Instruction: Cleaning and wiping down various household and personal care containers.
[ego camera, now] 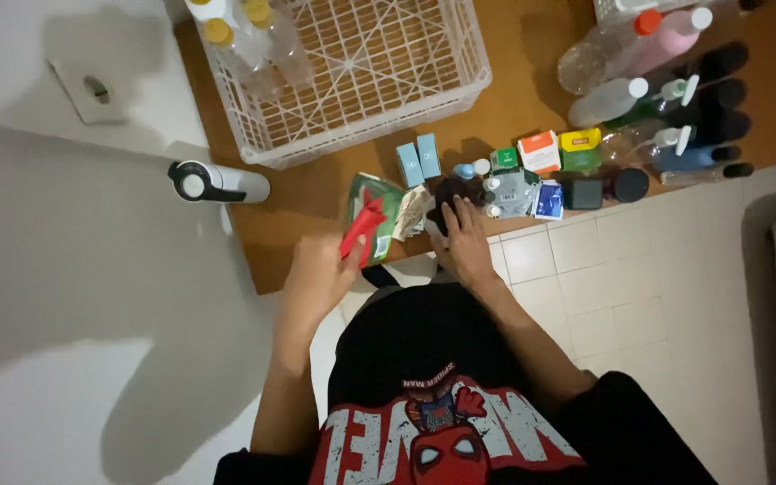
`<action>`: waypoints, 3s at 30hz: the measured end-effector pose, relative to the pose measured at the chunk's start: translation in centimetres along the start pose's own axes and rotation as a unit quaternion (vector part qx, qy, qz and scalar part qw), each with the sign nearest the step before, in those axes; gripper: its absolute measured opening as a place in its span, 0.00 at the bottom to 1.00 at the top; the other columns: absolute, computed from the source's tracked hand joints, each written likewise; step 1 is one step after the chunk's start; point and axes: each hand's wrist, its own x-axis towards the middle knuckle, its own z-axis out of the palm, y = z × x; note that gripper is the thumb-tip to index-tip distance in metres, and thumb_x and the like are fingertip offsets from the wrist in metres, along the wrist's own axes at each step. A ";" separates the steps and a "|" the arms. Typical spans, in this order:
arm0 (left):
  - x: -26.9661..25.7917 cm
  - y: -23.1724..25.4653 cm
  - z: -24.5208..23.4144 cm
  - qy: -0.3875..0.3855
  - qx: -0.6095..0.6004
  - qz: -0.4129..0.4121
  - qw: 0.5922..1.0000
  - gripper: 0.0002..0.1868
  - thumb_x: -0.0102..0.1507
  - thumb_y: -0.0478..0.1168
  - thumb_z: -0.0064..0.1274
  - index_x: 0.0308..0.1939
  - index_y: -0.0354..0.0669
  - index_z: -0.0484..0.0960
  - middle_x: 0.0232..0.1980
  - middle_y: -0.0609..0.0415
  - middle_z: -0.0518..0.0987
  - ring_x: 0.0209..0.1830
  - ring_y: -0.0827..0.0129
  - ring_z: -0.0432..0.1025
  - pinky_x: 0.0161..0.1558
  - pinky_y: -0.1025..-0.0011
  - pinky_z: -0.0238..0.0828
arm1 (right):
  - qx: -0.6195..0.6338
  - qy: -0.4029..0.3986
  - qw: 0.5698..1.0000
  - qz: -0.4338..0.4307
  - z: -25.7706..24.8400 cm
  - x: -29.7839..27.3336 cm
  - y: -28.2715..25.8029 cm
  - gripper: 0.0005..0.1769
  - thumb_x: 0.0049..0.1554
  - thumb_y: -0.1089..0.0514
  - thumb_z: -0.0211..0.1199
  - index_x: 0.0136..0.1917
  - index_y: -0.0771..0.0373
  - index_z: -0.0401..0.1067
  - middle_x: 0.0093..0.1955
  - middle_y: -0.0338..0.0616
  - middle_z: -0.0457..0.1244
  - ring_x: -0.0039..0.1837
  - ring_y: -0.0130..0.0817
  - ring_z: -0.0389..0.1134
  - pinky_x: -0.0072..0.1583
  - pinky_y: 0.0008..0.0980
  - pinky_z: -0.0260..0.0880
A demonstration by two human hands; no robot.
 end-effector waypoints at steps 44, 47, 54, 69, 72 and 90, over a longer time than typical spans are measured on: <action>19.9 -9.5 -8.7 0.283 -0.028 -0.012 0.959 0.13 0.60 0.24 0.53 0.47 0.36 0.82 0.52 0.39 0.76 0.49 0.44 0.76 0.50 0.54 0.74 | 0.214 -0.001 0.975 -0.067 -1.4 30.0 -16.4 0.13 0.56 0.73 0.61 0.55 0.67 0.75 0.51 0.56 0.70 0.49 0.49 0.73 0.50 0.38 0.72; 20.5 -9.5 -8.7 0.292 -0.025 -0.024 0.956 0.12 0.59 0.24 0.53 0.46 0.35 0.83 0.51 0.38 0.75 0.48 0.41 0.75 0.49 0.53 0.73 | 0.227 -0.002 0.972 -0.065 0.0 30.5 -15.9 0.13 0.56 0.73 0.61 0.55 0.67 0.75 0.51 0.56 0.70 0.49 0.48 0.73 0.50 0.38 0.72; 21.5 -12.2 -6.6 0.276 -0.039 -0.049 0.959 0.11 0.61 0.25 0.53 0.48 0.31 0.80 0.53 0.36 0.73 0.49 0.45 0.75 0.47 0.58 0.74 | 0.245 -0.013 0.968 -0.053 2.0 30.4 -15.4 0.12 0.57 0.73 0.61 0.54 0.67 0.75 0.48 0.54 0.70 0.46 0.45 0.73 0.48 0.37 0.72; 21.0 -12.5 -5.6 0.346 -0.049 0.000 0.937 0.19 0.62 0.23 0.51 0.57 0.35 0.78 0.57 0.35 0.71 0.57 0.42 0.71 0.57 0.54 0.70 | 0.247 -0.023 0.967 -0.051 3.0 29.6 -14.8 0.22 0.59 0.71 0.64 0.65 0.66 0.66 0.58 0.56 0.66 0.52 0.44 0.74 0.50 0.35 0.76; 20.3 -12.2 -5.8 0.324 -0.063 -0.007 0.944 0.25 0.63 0.22 0.49 0.64 0.38 0.75 0.61 0.35 0.70 0.61 0.41 0.70 0.63 0.55 0.69 | 0.241 -0.017 0.970 -0.018 2.6 28.7 -14.7 0.29 0.56 0.71 0.65 0.69 0.65 0.62 0.61 0.57 0.64 0.49 0.45 0.72 0.48 0.37 0.75; 13.8 -5.4 -3.0 0.278 -0.098 0.166 0.941 0.21 0.65 0.28 0.55 0.63 0.40 0.77 0.69 0.40 0.69 0.71 0.48 0.68 0.72 0.53 0.66 | 0.199 0.063 0.978 0.019 -9.8 17.6 -16.3 0.24 0.58 0.67 0.66 0.67 0.63 0.68 0.61 0.55 0.65 0.53 0.49 0.71 0.52 0.39 0.73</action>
